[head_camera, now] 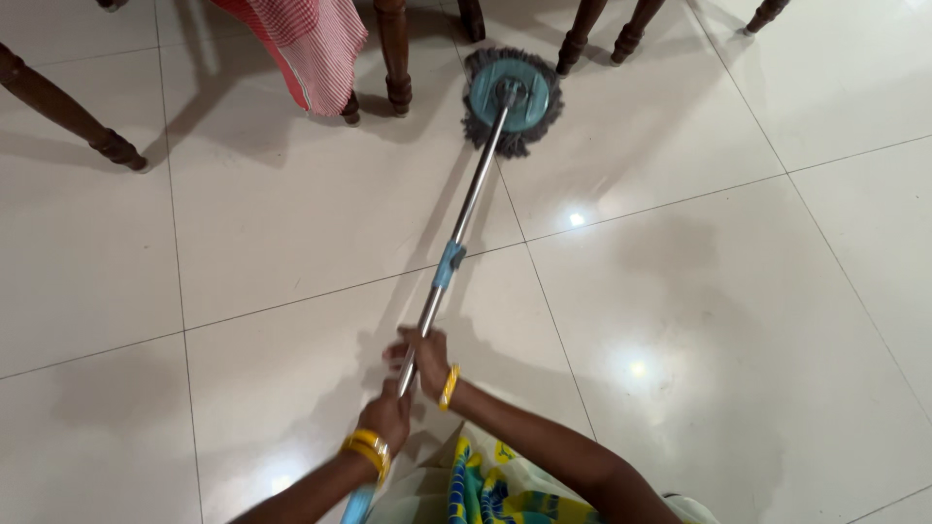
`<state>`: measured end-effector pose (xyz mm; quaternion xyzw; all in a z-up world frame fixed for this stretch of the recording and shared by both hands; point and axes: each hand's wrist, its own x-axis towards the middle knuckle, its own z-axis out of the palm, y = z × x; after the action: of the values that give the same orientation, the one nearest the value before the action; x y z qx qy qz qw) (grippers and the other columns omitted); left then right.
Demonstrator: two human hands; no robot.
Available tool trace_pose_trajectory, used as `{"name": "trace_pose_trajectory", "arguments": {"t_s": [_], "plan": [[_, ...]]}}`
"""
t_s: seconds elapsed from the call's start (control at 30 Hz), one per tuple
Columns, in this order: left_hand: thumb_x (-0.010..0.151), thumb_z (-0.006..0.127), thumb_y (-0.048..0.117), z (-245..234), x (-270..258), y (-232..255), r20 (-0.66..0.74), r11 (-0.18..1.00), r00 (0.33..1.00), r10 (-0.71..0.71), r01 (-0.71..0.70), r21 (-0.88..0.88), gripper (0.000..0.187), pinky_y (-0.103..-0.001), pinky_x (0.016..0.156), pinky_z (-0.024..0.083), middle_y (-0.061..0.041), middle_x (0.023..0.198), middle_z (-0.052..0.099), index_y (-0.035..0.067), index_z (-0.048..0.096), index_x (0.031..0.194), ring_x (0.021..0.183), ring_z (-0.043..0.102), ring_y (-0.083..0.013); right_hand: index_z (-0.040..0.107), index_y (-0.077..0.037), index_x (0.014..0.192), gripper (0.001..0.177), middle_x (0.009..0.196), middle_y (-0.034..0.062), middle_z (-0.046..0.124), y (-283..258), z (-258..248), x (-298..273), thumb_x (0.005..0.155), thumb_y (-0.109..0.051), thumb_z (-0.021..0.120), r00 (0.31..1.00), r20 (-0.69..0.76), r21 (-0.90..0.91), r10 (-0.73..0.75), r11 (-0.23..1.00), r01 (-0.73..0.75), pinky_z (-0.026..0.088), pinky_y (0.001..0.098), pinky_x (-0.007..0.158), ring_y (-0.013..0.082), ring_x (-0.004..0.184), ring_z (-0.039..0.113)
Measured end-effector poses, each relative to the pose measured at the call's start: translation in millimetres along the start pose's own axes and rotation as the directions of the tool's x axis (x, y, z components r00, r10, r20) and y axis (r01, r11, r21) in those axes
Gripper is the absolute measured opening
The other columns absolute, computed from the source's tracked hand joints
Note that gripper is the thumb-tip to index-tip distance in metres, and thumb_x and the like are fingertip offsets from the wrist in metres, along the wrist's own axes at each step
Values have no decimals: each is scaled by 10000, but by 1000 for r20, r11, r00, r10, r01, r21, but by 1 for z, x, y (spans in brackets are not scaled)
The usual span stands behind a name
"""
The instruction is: The person mops the tiled floor under and around a wooden table and chairs using a mop.
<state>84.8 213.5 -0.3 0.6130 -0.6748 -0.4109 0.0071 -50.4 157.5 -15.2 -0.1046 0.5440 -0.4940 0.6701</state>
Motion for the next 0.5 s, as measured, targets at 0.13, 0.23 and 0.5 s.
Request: {"name": "trace_pose_trajectory", "arguments": {"t_s": [0.13,0.23,0.5], "plan": [[1000,474,339,-38,-35,24,134,986,982,-134,145,-78,315,-543,659,544,-222,752,704,64,505,1150,694,705,-430,636,160,1101,522,815,225,735,-2,-7,-11,1000,-347,703,995,90,-161,32,987,-17,607,351,570,253,685,763],[1019,488,419,-66,-15,56,265,903,910,-318,376,-208,392,-555,665,560,-213,780,664,35,562,1050,679,678,-455,578,70,1026,395,775,203,713,-50,-9,34,958,-307,673,997,-10,38,-74,997,74,609,376,528,271,605,710],[1004,522,484,-27,68,10,-78,998,997,-25,29,50,513,-505,730,551,-217,767,703,7,680,903,745,685,-407,550,66,798,90,649,141,583,-95,3,99,859,43,612,980,-153,258,-126,952,163,511,343,466,213,514,573]]}}
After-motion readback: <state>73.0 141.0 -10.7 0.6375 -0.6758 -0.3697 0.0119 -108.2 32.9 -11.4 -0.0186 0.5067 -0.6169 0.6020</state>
